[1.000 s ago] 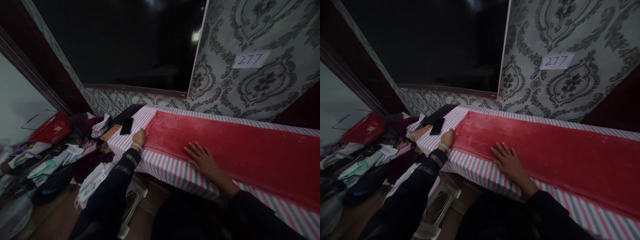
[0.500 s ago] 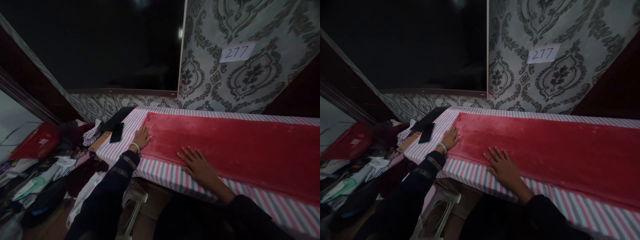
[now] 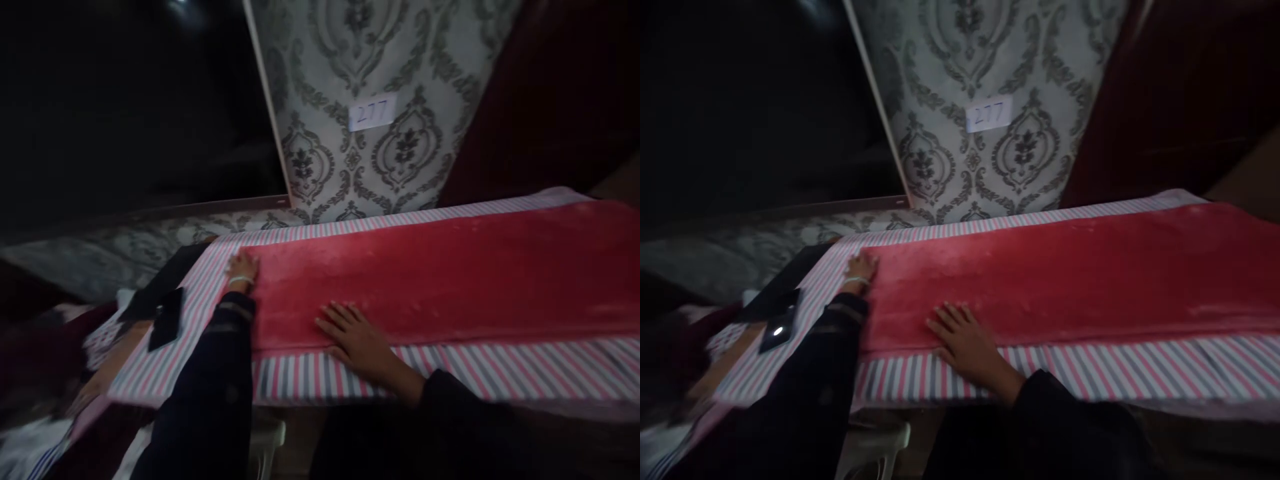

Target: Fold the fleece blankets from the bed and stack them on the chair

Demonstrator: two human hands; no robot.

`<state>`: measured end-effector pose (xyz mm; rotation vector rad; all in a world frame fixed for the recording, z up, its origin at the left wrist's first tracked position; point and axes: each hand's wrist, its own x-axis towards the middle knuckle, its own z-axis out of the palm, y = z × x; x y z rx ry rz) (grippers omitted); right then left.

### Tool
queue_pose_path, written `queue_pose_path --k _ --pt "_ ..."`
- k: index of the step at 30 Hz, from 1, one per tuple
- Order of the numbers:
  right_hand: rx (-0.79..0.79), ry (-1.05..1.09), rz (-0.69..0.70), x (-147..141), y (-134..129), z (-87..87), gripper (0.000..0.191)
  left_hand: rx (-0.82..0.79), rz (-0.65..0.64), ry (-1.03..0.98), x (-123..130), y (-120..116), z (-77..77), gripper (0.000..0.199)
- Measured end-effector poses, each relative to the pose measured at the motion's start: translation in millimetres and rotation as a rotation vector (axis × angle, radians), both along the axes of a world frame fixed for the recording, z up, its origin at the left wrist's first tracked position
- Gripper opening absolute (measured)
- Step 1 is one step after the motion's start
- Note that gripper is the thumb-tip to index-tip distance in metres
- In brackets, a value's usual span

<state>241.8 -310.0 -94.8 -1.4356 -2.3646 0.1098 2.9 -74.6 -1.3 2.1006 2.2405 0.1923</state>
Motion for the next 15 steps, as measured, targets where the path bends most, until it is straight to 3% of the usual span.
queue_pose_path --k 6,9,12,15 --pt "-0.068 0.067 -0.001 4 3 15.7 0.058 0.071 0.209 0.005 9 22 -1.6 0.064" --pt "-0.057 0.037 -0.016 5 3 20.8 0.057 0.028 0.326 0.014 3 34 -0.7 0.060" --pt "-0.023 0.014 -0.019 6 2 22.4 0.056 -0.095 0.331 0.107 -3 48 6.9 0.057" --pt "0.039 0.043 -0.017 7 1 18.6 0.051 -0.061 0.357 0.141 -3 55 20.3 0.063"
